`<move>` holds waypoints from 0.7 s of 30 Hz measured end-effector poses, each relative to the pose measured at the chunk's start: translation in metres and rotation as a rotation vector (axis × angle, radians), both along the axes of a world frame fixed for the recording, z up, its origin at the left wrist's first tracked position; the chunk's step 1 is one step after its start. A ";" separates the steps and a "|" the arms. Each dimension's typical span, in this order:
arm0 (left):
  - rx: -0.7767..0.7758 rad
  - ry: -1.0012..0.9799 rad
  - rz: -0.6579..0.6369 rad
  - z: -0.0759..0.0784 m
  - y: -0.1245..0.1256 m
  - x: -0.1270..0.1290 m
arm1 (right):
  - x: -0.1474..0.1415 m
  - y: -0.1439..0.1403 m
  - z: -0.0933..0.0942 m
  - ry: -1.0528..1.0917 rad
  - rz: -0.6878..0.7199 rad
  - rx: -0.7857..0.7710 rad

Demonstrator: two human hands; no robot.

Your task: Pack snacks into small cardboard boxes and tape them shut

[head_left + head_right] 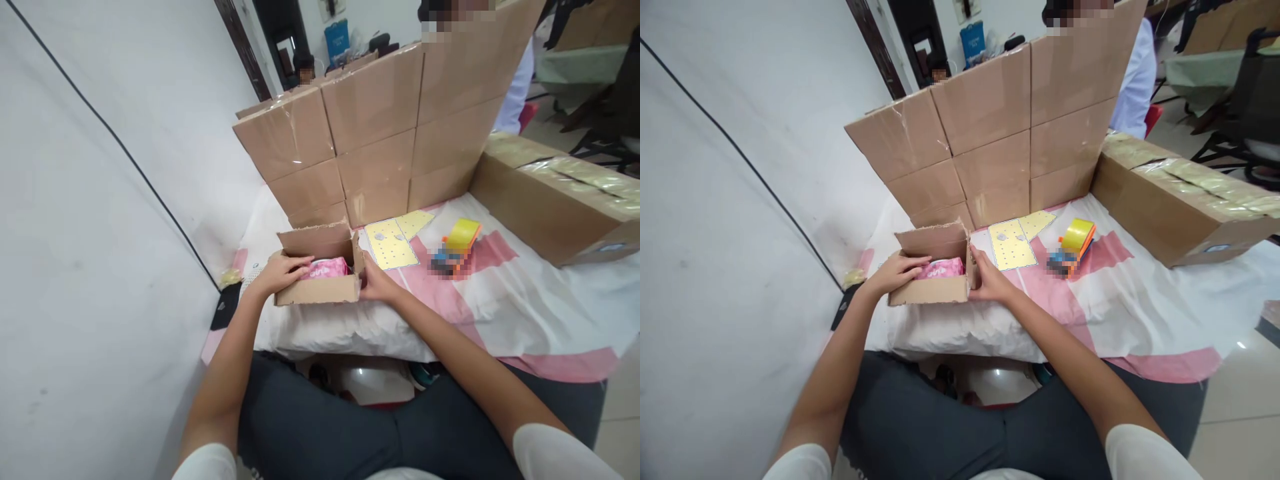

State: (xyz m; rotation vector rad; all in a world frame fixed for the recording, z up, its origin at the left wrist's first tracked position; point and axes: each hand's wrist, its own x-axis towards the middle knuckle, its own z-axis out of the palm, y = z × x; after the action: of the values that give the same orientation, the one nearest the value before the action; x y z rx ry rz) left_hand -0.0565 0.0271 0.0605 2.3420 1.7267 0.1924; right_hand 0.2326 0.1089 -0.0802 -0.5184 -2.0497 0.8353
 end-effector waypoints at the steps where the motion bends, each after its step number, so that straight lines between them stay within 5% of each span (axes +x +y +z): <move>1: -0.049 0.001 0.047 0.000 0.003 0.003 | 0.000 0.000 0.000 0.003 0.004 0.015; 11: -0.300 0.050 -0.009 -0.005 0.050 0.017 | -0.002 0.003 -0.003 0.009 -0.002 0.073; 16: -0.400 0.011 -0.020 -0.024 0.057 0.019 | -0.003 0.004 -0.007 0.004 0.016 0.084; 21: -0.417 -0.062 -0.099 -0.023 0.057 0.023 | -0.003 0.004 -0.007 -0.004 0.002 0.022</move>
State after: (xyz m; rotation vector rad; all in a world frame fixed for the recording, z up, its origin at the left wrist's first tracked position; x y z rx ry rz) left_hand -0.0339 0.0845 0.0374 2.0823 1.4502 -0.1036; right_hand 0.2296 0.1125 -0.0870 -0.5066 -2.0606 0.8124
